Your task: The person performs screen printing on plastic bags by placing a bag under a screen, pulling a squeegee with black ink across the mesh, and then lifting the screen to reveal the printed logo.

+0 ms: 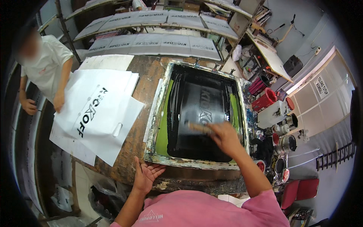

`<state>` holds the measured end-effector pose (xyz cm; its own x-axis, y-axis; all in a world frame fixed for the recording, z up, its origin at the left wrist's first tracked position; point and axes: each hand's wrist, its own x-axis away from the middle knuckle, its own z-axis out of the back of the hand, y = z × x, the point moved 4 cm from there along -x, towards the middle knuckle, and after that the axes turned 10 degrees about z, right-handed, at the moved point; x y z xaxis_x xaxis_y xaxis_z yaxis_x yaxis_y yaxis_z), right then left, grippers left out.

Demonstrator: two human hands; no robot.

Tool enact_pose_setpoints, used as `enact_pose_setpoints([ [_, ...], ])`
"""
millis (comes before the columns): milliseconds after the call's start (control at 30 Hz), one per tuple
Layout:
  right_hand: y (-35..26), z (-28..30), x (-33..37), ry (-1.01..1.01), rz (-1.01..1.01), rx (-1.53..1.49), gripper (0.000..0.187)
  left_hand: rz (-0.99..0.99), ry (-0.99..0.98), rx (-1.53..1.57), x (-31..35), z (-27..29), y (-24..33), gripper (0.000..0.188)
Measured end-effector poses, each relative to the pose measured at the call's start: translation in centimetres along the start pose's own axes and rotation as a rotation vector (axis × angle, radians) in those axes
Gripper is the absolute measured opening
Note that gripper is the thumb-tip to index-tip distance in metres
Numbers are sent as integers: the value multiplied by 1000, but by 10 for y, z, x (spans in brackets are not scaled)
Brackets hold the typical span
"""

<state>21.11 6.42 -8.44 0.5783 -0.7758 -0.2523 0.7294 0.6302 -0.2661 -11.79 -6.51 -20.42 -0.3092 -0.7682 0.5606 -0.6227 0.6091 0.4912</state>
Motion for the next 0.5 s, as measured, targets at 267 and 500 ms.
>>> enact_pose_setpoints([
  [267, 187, -63, -166, 238, 73, 214, 44, 144, 258, 26, -16, 16, -12, 134],
  [500, 216, -105, -241, 171, 46, 331, 37, 204, 326, 238, -13, 34, -19, 117],
])
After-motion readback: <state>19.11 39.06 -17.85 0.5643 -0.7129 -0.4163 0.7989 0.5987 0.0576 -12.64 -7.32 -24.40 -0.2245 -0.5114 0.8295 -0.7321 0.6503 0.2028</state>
